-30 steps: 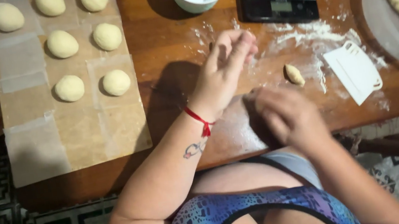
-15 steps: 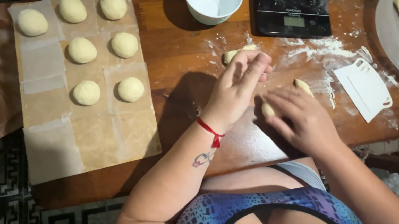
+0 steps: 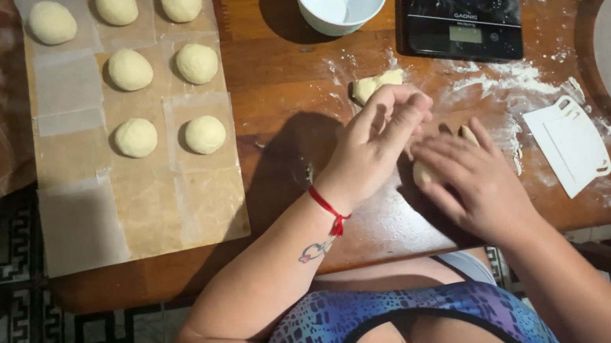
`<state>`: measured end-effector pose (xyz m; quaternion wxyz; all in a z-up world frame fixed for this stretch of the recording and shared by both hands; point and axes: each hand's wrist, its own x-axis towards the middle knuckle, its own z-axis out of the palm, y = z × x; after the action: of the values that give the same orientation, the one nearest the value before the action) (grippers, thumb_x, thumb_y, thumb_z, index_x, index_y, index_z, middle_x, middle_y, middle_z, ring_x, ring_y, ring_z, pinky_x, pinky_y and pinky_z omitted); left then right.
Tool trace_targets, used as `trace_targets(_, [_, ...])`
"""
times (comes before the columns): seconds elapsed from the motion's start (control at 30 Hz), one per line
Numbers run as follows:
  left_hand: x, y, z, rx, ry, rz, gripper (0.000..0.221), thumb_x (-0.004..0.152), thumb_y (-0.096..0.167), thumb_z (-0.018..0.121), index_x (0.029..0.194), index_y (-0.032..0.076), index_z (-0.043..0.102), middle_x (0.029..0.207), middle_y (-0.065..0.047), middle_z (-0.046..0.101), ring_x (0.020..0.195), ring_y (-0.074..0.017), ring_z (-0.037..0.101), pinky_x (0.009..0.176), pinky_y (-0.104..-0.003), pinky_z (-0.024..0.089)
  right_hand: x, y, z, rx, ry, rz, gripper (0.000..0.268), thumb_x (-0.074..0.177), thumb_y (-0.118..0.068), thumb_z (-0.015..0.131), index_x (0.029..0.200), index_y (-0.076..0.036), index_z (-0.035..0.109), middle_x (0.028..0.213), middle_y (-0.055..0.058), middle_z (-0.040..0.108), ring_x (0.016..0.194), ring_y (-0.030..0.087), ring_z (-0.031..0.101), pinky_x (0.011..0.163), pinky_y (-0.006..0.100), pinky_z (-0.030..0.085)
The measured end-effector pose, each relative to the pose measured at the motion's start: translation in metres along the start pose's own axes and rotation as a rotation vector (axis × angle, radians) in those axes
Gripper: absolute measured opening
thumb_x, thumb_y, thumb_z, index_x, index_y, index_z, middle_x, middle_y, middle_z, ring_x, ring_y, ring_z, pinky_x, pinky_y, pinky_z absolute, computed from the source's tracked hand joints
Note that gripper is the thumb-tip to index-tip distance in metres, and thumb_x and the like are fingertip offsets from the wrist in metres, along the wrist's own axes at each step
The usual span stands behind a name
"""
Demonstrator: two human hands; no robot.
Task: The person portions dough using a digital scale and shapes the pieces into small rolls, placing them on a parchment-lined board.
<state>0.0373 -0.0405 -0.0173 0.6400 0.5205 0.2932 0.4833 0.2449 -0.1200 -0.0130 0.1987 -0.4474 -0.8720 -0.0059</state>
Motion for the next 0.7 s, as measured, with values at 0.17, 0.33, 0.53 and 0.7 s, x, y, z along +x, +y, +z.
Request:
trace_targets(0.17, [0.002, -0.011, 0.004, 0.094, -0.033, 0.013, 0.03, 0.113, 0.049, 0.063, 0.124, 0.023, 0.073, 0.105, -0.004, 0.081, 0.104, -0.0206, 0.08, 0.098, -0.041, 0.064, 0.013, -0.036, 0.028, 0.134, 0.026, -0.1, 0.048, 0.105, -0.047, 0.064, 0.136, -0.01, 0.073, 0.131, 0.016, 0.073, 0.133, 0.039, 0.066, 0.123, 0.074, 0.032])
trace_targets(0.33, [0.001, 0.001, -0.005, 0.13, -0.021, -0.037, 0.031, 0.112, 0.05, 0.062, 0.128, 0.024, 0.071, 0.107, -0.009, 0.081, 0.107, -0.0276, 0.08, 0.1, -0.05, 0.063, 0.034, -0.014, 0.041, -0.04, 0.018, -0.125, 0.065, 0.105, -0.063, 0.062, 0.15, -0.016, 0.069, 0.148, 0.018, 0.068, 0.152, 0.046, 0.05, 0.127, 0.077, 0.013])
trace_targets(0.53, [0.008, -0.002, -0.012, 0.067, -0.055, 0.079, 0.031, 0.116, 0.047, 0.058, 0.123, 0.019, 0.069, 0.105, -0.008, 0.077, 0.107, -0.0228, 0.073, 0.102, -0.048, 0.059, -0.017, 0.011, 0.01, -0.104, -0.055, 0.039, 0.057, 0.111, -0.052, 0.055, 0.156, -0.017, 0.067, 0.148, 0.01, 0.072, 0.143, 0.033, 0.063, 0.133, 0.072, 0.005])
trace_targets(0.7, [0.006, 0.004, -0.016, 0.27, -0.111, 0.113, 0.024, 0.115, 0.04, 0.053, 0.124, 0.019, 0.06, 0.113, 0.003, 0.066, 0.104, -0.0099, 0.063, 0.097, -0.024, 0.049, -0.057, 0.008, -0.011, 0.1, -0.04, 0.179, 0.055, 0.115, -0.044, 0.046, 0.148, -0.003, 0.064, 0.144, 0.028, 0.068, 0.143, 0.05, 0.062, 0.132, 0.08, 0.001])
